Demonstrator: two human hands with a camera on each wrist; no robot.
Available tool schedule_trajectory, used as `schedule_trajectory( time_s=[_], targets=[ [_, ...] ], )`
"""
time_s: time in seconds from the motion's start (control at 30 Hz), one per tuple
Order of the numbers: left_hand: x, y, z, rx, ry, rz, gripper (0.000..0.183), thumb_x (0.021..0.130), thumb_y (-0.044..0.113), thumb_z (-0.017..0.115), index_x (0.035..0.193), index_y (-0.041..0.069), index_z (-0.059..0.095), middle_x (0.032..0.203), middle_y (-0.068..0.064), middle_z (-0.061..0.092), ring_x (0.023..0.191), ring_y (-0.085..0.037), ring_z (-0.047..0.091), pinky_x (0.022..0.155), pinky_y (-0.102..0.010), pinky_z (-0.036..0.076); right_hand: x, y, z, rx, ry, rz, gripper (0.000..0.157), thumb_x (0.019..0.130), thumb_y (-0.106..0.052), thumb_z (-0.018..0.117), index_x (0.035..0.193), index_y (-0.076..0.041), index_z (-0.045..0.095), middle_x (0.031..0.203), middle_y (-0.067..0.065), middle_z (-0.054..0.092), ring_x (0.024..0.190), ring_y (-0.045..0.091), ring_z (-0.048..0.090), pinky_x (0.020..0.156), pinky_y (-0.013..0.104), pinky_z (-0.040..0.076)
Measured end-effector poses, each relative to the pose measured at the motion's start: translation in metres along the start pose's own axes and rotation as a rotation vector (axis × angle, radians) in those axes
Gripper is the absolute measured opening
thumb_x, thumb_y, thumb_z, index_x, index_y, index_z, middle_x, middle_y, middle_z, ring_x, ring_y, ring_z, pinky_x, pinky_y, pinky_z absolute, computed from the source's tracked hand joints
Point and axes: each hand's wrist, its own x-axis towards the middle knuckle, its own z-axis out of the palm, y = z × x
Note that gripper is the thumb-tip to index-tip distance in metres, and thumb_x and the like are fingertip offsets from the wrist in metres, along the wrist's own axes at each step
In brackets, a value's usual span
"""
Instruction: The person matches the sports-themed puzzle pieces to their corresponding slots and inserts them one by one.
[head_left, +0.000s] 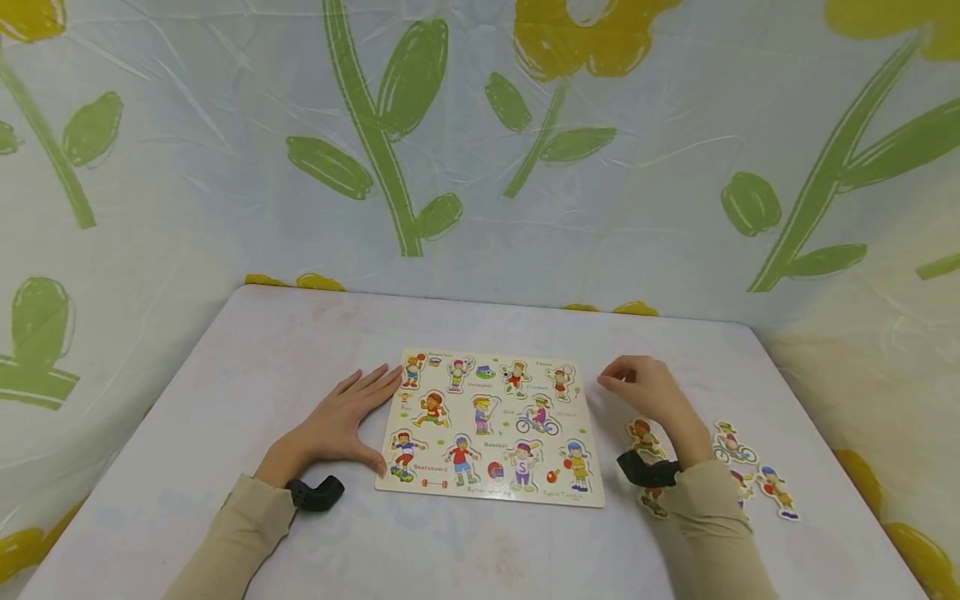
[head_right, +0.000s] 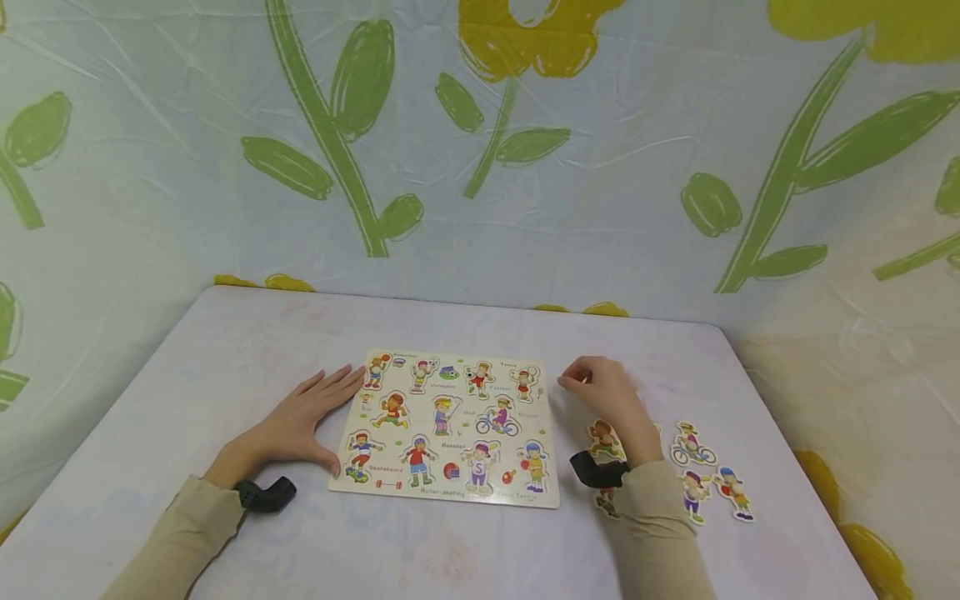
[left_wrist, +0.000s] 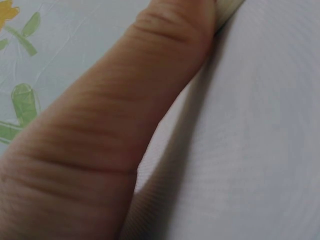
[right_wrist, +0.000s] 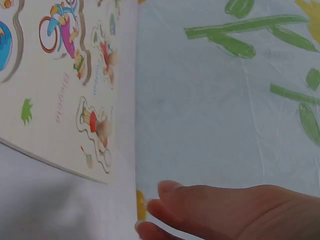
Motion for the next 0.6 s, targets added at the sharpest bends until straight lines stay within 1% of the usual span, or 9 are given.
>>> schedule_trajectory(
  time_s=[0.17, 0.3, 0.4, 0.5, 0.6],
  targets=[
    [0.000, -0.001, 0.001, -0.008, 0.019, 0.020, 0.139, 0.053, 0.089, 0.067, 0.158, 0.008, 0.025, 0.165, -0.004, 0.020, 0.151, -0.031, 0.015, 0.119, -0.056, 0.012, -0.006, 0.003, -0.013, -0.046, -0.080, 0.050, 0.017, 0.091, -0.018, 0.069, 0.094, -0.002, 0.071, 0.085, 0.008, 0.064, 0.076, 0.023, 0.053, 0.064, 0.033, 0.045],
    [0.000, -0.001, 0.001, -0.015, 0.007, 0.015, 0.140, 0.052, 0.090, 0.066, 0.159, 0.010, 0.023, 0.165, -0.002, 0.018, 0.151, -0.028, 0.013, 0.120, -0.053, 0.010, -0.012, 0.007, -0.020, -0.054, -0.137, 0.084, 0.016, 0.089, -0.016, 0.071, 0.091, 0.000, 0.070, 0.085, 0.009, 0.065, 0.077, 0.024, 0.056, 0.067, 0.036, 0.048],
    [0.000, -0.002, 0.002, -0.012, -0.006, 0.005, 0.140, 0.052, 0.091, 0.065, 0.159, 0.012, 0.021, 0.166, 0.000, 0.016, 0.152, -0.026, 0.011, 0.120, -0.051, 0.008, -0.015, 0.010, -0.024, -0.060, -0.161, 0.101, 0.014, 0.088, -0.014, 0.071, 0.088, 0.000, 0.070, 0.084, 0.009, 0.066, 0.077, 0.024, 0.056, 0.068, 0.037, 0.048],
    [0.000, -0.003, 0.002, -0.005, -0.012, 0.002, 0.140, 0.053, 0.092, 0.063, 0.159, 0.012, 0.020, 0.166, 0.000, 0.015, 0.152, -0.026, 0.011, 0.121, -0.051, 0.007, -0.017, 0.013, -0.027, -0.069, -0.186, 0.120, 0.012, 0.086, -0.012, 0.072, 0.085, 0.000, 0.071, 0.080, 0.007, 0.065, 0.075, 0.023, 0.055, 0.066, 0.036, 0.047],
    [0.000, -0.003, 0.003, -0.002, -0.009, -0.001, 0.140, 0.053, 0.092, 0.063, 0.159, 0.012, 0.020, 0.166, 0.001, 0.015, 0.152, -0.026, 0.010, 0.121, -0.050, 0.007, -0.019, 0.016, -0.029, -0.078, -0.218, 0.157, 0.010, 0.083, -0.012, 0.073, 0.082, -0.002, 0.071, 0.077, 0.005, 0.065, 0.074, 0.022, 0.055, 0.064, 0.034, 0.047]
  ],
)
